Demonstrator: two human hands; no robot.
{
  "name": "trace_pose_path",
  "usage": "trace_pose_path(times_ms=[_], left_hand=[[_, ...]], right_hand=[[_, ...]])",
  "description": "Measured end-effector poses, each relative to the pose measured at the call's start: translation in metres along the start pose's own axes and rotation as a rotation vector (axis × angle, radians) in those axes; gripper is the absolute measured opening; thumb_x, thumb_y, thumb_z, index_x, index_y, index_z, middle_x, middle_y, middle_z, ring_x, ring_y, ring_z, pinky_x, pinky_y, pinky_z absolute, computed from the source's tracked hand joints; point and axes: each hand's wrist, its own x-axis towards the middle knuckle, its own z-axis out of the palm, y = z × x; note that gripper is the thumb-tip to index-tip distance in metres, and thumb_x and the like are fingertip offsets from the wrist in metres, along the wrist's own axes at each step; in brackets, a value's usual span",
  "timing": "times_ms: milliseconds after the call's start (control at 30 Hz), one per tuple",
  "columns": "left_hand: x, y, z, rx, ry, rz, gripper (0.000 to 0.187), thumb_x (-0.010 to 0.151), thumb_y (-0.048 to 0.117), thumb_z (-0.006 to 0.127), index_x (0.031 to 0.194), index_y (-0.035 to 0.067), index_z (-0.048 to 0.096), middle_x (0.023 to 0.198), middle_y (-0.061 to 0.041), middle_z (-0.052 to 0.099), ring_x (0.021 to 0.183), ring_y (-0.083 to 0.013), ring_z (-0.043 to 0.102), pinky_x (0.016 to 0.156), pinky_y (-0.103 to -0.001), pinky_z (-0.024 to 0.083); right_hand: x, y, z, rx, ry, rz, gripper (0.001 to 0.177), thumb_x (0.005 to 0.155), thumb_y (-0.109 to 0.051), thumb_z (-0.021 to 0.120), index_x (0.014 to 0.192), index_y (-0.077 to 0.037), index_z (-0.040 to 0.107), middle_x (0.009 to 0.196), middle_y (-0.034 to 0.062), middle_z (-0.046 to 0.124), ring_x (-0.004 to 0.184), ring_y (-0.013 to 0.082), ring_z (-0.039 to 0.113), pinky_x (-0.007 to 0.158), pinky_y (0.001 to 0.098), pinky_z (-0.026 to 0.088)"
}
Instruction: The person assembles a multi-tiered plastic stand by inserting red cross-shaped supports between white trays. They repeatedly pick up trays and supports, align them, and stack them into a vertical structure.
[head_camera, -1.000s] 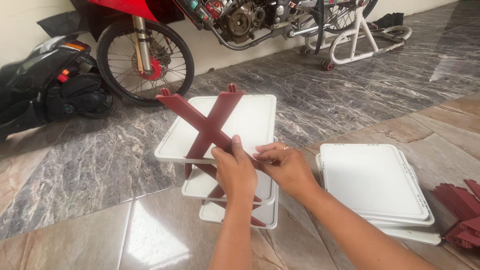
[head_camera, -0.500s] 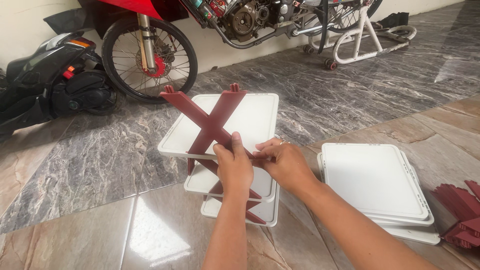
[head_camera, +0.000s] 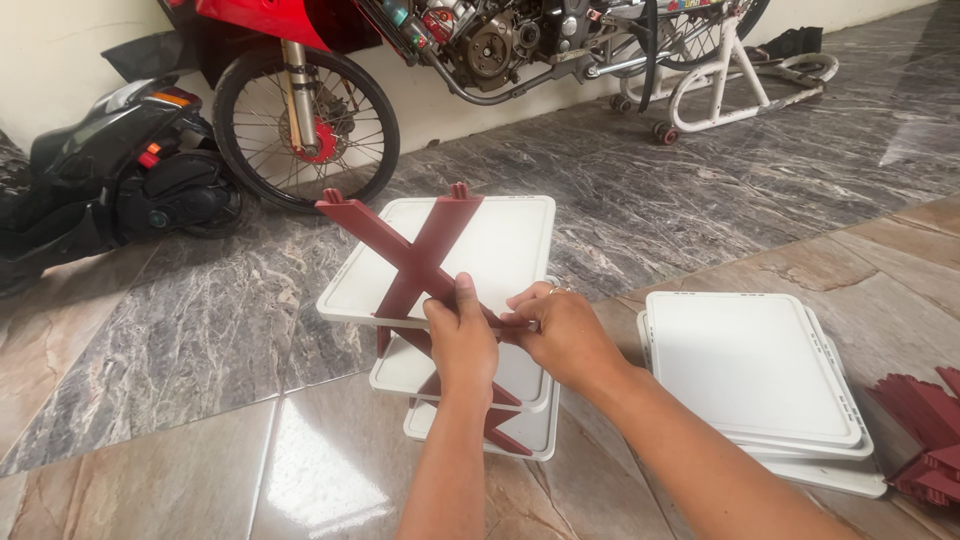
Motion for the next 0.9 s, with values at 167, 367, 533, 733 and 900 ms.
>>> trace_pose_path(times_ms=[167, 367, 533, 733, 900], left_hand=[[0.012, -0.008, -0.007, 0.126, -0.013, 0.108, 0.059, 0.097, 0.057, 0.048, 0.114, 0.002, 0.052, 0.109, -0.016, 0.065, 0.102, -0.0306, 0.065, 0.09, -0.044, 0.05], [0.031, -0.025, -0.023, 0.272, 0.027, 0.239, 0.067, 0.098, 0.059, 0.05, 0.109, -0.007, 0.056, 0.11, -0.025, 0.064, 0.104, -0.0405, 0.063, 0.094, -0.048, 0.049], [0.039, -0.029, -0.03, 0.415, 0.142, 0.337, 0.054, 0.099, 0.045, 0.056, 0.104, -0.008, 0.06, 0.112, -0.028, 0.064, 0.111, -0.0453, 0.056, 0.1, -0.054, 0.042], [0.043, -0.024, -0.035, 0.46, 0.133, 0.345, 0.037, 0.083, 0.021, 0.063, 0.102, -0.009, 0.056, 0.105, -0.029, 0.066, 0.108, -0.0457, 0.058, 0.101, -0.054, 0.043], [0.053, -0.019, -0.054, 0.31, -0.018, 0.269, 0.029, 0.083, 0.017, 0.058, 0.104, -0.003, 0.056, 0.1, -0.025, 0.07, 0.099, -0.0406, 0.068, 0.093, -0.05, 0.052]], right_hand=[[-0.006, 0.006, 0.005, 0.035, 0.057, 0.034, 0.028, 0.082, -0.011, 0.077, 0.108, -0.002, 0.074, 0.108, 0.0113, 0.078, 0.093, 0.0212, 0.076, 0.082, 0.0321, 0.057], [-0.013, 0.004, 0.012, 0.034, 0.024, -0.009, 0.021, 0.078, -0.005, 0.07, 0.097, -0.003, 0.079, 0.121, 0.0076, 0.075, 0.088, 0.0247, 0.076, 0.079, 0.033, 0.057], [-0.027, -0.017, 0.014, -0.012, -0.002, -0.108, 0.03, 0.077, -0.001, 0.064, 0.101, -0.007, 0.082, 0.117, 0.0099, 0.075, 0.094, 0.0268, 0.074, 0.081, 0.0349, 0.057], [-0.008, -0.037, 0.002, -0.042, -0.24, 0.258, 0.029, 0.088, -0.013, 0.061, 0.112, -0.013, 0.076, 0.111, 0.0105, 0.078, 0.095, 0.0302, 0.08, 0.083, 0.0402, 0.061], [0.028, -0.037, 0.006, -0.217, -0.227, -0.382, 0.039, 0.085, -0.018, 0.061, 0.121, -0.013, 0.075, 0.134, 0.0133, 0.068, 0.127, 0.0327, 0.063, 0.108, 0.0437, 0.05]])
